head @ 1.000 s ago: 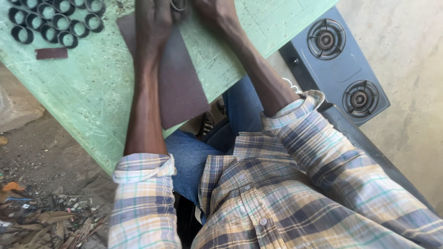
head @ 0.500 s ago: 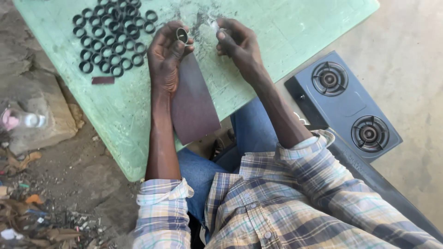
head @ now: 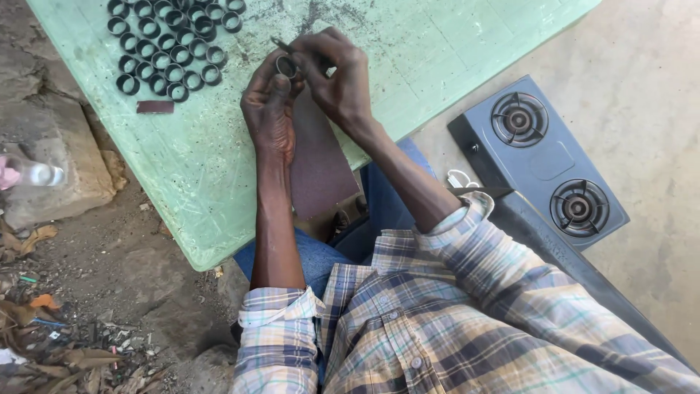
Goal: Sand the edges of small black rings and clean them with a brush.
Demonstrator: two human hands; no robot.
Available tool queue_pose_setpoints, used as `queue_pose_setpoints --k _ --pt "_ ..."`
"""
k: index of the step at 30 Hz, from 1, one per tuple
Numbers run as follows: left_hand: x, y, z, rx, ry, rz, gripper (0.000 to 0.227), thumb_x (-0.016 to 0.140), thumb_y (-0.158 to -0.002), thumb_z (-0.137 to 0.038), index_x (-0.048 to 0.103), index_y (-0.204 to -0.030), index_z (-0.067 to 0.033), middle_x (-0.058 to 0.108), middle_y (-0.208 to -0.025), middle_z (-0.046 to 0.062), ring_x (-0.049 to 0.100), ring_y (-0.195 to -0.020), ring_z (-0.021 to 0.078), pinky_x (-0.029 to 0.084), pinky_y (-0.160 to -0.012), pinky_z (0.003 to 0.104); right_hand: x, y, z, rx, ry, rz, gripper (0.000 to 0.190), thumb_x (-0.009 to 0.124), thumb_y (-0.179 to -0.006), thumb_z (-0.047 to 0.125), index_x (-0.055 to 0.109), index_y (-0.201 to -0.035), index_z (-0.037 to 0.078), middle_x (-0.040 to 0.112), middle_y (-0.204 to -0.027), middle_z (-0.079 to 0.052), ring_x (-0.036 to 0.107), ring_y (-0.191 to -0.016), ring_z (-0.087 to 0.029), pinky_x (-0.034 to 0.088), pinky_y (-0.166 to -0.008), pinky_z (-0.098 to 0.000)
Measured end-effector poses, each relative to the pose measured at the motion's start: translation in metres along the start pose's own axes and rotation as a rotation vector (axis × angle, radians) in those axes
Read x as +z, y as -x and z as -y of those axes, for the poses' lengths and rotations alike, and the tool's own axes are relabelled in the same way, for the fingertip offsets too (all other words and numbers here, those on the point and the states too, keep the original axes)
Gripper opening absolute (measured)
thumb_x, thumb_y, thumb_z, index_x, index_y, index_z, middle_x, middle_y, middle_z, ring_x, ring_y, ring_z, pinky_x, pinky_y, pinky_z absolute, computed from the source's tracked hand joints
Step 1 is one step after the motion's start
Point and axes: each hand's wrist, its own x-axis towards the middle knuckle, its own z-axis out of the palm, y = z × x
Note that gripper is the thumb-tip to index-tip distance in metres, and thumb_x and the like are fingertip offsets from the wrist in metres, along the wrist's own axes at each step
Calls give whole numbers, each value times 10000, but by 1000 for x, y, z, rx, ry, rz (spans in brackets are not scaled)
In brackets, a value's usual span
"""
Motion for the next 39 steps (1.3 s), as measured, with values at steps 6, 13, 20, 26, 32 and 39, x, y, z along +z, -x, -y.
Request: queue_pose_setpoints --k 6,13,20,26,32,39 --pt "0 -5 -8 -8 34 -68 437 770 -965 -169 637 -1339 16 754 -1184 134 754 -1060 192 668 -931 339 5 -1 17 -41 -49 119 151 735 -962 22 759 -1109 3 741 -992 -116 772 -854 -203 670 -711 -306" --pt "-2 -20 -4 -5 29 -41 398 746 -971 -155 651 -1321 9 762 -1144 126 760 -1026 194 680 -914 349 13 -13 2 -3 22 107 156 733 -956 38 770 -1107 25 741 -976 -98 741 -838 -172 649 -712 -297" --pt "-13 -33 8 9 35 -59 389 769 -963 -140 680 -1304 26 764 -1101 121 749 -960 180 667 -877 336 16 -24 -2 32 12 105 135 746 -952 32 793 -1073 68 739 -957 -73 751 -835 -162 652 -725 -313" --pt "-13 -35 6 19 136 -21 438 812 -946 -176 667 -1313 14 763 -1090 126 753 -1006 194 659 -935 348 15 -31 -21 -16 -42 216 157 767 -926 51 799 -1077 78 754 -978 -76 749 -864 -179 633 -773 -343" --pt "-7 -33 0 -1 28 -70 482 814 -921 -230 663 -1315 4 768 -1138 123 764 -1008 189 669 -918 341 17 -32 -10 121 54 106 110 748 -936 28 810 -1011 79 785 -934 -64 779 -823 -170 628 -733 -333" --pt "-10 -29 3 14 38 -28 487 823 -932 -255 675 -1318 3 764 -1156 118 757 -1036 203 655 -929 349 14 -34 -6 20 77 59 136 754 -917 26 783 -1050 39 758 -929 -104 761 -802 -182 647 -701 -319"
